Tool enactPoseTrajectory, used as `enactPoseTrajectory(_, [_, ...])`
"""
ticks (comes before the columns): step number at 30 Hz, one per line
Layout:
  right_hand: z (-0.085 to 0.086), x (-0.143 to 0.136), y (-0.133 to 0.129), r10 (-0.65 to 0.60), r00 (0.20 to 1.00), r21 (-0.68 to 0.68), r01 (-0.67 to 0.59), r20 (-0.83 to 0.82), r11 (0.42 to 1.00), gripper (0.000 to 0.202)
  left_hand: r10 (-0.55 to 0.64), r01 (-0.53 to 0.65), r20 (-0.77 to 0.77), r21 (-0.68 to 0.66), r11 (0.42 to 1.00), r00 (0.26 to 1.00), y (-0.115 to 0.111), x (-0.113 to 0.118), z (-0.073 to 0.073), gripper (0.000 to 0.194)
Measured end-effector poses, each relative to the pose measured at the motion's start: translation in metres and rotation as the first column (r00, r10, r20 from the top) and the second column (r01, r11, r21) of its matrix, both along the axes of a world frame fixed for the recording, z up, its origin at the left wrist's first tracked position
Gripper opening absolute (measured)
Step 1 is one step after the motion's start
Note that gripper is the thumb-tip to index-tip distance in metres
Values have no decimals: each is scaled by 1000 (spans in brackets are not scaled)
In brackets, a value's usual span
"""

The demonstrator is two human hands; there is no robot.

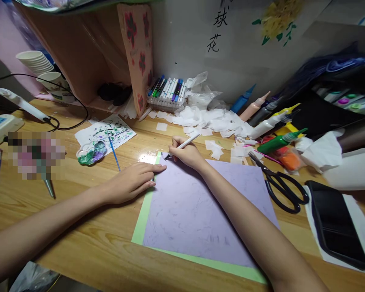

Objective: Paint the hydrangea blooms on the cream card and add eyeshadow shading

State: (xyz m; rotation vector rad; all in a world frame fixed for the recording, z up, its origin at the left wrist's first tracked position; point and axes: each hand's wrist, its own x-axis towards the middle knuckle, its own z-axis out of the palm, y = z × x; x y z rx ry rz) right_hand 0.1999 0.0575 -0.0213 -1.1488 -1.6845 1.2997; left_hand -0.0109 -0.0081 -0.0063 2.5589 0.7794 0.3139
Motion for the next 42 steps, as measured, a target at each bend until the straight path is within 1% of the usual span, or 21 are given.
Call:
enactPoseTrajectory(3, [2, 2, 1, 49, 999, -30, -49, 19, 998, 27, 1, -1, 0, 2, 1000, 1000, 0, 0, 0, 29])
enactPoseTrajectory(8, [4, 4, 0, 26, 999, -7, -26, 28, 1000, 25, 1, -1, 1, 7, 1000, 1000, 0, 0, 0, 29])
enactPoseTrajectory(14, [1, 11, 4, 153, 988, -50, -151, 31, 987, 28, 0, 0, 16, -1, 1000, 1000, 0, 0, 0, 29])
enactPoseTrajectory(20, [-1, 18, 6, 196, 980, -55, -195, 18, 979, 27, -1, 1, 13, -4, 1000, 1000, 0, 1, 1, 29])
enactPoseTrajectory(27, [6, 26, 4, 271, 962, -106, -265, 39, 958, 31, 9, -9, 15, -16, 1000, 1000, 0, 0, 0, 29])
enactPoseTrajectory(29, [7, 26, 4, 250, 968, -120, -248, 10, 961, 34, 7, -7, 22, -15, 1000, 1000, 0, 0, -1, 28])
enactPoseTrajectory(30, [6, 26, 4, 212, 977, -118, -213, -20, 970, 34, 6, -5, 25, -11, 1000, 1000, 0, 0, -1, 28])
enactPoseTrajectory(33, [5, 20, 1, 51, 993, -69, -59, -110, 996, 29, 4, -4, 18, 2, 1000, 1000, 0, 0, -1, 27])
enactPoseTrajectory(35, [5, 14, -3, -12, 994, -15, 11, -111, 1000, 25, 7, -7, 9, 14, 1000, 1000, 0, 0, -2, 27])
enactPoseTrajectory(38, [4, 7, -11, -14, 999, 29, 14, -29, 999, 24, 12, -12, 7, 27, 1000, 1000, 0, 0, -2, 27])
enactPoseTrajectory(40, [2, 4, -15, -20, 1000, 16, 20, 1, 1000, 26, 15, -15, 7, 27, 1000, 1000, 0, 0, -2, 27])
enactPoseTrajectory(42, [1, 3, -16, -53, 999, 4, 53, -5, 999, 30, 14, -14, 4, 23, 1000, 1000, -1, 0, -1, 28])
